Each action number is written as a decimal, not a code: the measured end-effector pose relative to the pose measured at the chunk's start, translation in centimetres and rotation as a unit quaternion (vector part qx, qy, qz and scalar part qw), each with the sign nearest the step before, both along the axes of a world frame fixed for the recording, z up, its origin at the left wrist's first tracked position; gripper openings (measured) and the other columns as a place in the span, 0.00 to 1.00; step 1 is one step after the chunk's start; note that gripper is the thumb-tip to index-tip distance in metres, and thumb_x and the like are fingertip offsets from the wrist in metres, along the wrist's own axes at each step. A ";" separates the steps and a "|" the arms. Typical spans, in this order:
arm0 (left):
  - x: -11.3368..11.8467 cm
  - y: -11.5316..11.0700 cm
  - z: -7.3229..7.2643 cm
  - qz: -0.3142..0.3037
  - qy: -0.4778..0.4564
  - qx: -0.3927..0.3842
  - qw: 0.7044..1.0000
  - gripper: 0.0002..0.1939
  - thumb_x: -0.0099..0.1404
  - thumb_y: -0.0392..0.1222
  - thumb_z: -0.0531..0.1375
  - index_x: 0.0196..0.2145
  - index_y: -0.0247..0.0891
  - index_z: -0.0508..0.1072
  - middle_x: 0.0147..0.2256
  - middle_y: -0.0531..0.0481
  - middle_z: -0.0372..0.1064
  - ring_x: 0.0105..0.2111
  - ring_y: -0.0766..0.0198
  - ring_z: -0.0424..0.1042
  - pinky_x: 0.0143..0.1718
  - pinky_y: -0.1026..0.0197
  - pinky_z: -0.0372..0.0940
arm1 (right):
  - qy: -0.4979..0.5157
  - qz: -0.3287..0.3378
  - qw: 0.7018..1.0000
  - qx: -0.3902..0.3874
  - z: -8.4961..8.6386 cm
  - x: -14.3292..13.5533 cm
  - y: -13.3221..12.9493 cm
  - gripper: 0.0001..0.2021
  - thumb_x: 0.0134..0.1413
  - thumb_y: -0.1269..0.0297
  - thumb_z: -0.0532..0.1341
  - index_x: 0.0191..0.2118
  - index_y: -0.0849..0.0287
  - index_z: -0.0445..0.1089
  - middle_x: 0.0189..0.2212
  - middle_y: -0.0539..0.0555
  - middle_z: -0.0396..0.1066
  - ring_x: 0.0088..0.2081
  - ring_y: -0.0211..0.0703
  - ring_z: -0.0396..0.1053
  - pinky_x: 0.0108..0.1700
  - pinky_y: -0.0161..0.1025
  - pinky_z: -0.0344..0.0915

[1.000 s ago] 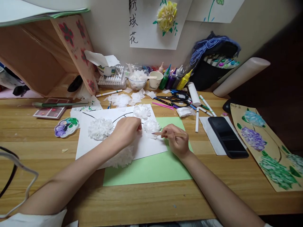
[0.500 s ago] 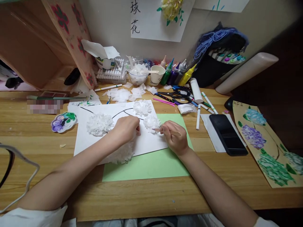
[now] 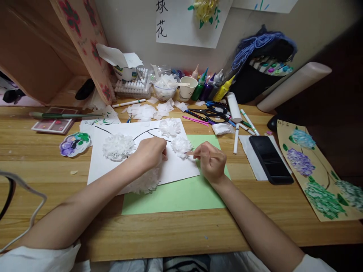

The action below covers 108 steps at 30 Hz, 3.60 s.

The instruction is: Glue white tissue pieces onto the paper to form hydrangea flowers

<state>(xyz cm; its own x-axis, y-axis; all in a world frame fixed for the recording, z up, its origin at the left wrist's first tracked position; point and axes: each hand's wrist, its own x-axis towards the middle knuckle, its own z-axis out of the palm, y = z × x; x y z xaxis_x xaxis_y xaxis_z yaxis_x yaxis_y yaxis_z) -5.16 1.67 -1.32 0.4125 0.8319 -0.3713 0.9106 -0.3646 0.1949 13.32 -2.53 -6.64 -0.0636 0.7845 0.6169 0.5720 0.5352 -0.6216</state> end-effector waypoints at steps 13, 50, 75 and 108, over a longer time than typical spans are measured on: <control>-0.1 -0.2 0.3 0.001 -0.010 0.000 1.000 0.05 0.54 0.36 0.58 0.27 0.39 0.75 0.29 0.48 0.74 0.32 0.58 0.70 0.26 0.62 0.54 | 0.011 0.073 0.995 0.069 0.0 0.3 -0.3 0.17 0.61 0.67 0.47 0.23 0.58 0.63 0.17 0.50 0.63 0.21 0.36 0.61 0.24 0.36 0.57; 1.4 -1.6 1.0 -0.051 -0.068 0.020 0.996 0.10 0.58 0.41 0.53 0.28 0.38 0.73 0.29 0.48 0.73 0.28 0.62 0.68 0.26 0.63 0.55 | -0.025 0.093 0.995 -0.001 0.2 0.7 0.0 0.16 0.62 0.64 0.48 0.25 0.58 0.64 0.18 0.50 0.66 0.23 0.37 0.64 0.27 0.36 0.60; 1.7 -1.4 -0.5 -0.049 -0.095 -0.009 0.994 0.09 0.55 0.35 0.52 0.25 0.36 0.72 0.26 0.47 0.72 0.24 0.65 0.65 0.25 0.63 0.54 | -0.060 0.079 0.994 0.045 0.6 0.8 0.0 0.15 0.61 0.67 0.47 0.25 0.58 0.63 0.18 0.51 0.65 0.23 0.38 0.64 0.27 0.37 0.59; 2.3 -1.2 -1.7 -0.005 -0.099 0.191 0.977 0.09 0.60 0.37 0.52 0.28 0.35 0.71 0.30 0.47 0.71 0.32 0.60 0.68 0.30 0.61 0.58 | -0.071 0.101 0.990 0.062 0.5 0.3 0.0 0.12 0.61 0.70 0.48 0.27 0.59 0.63 0.20 0.52 0.66 0.24 0.38 0.63 0.28 0.37 0.59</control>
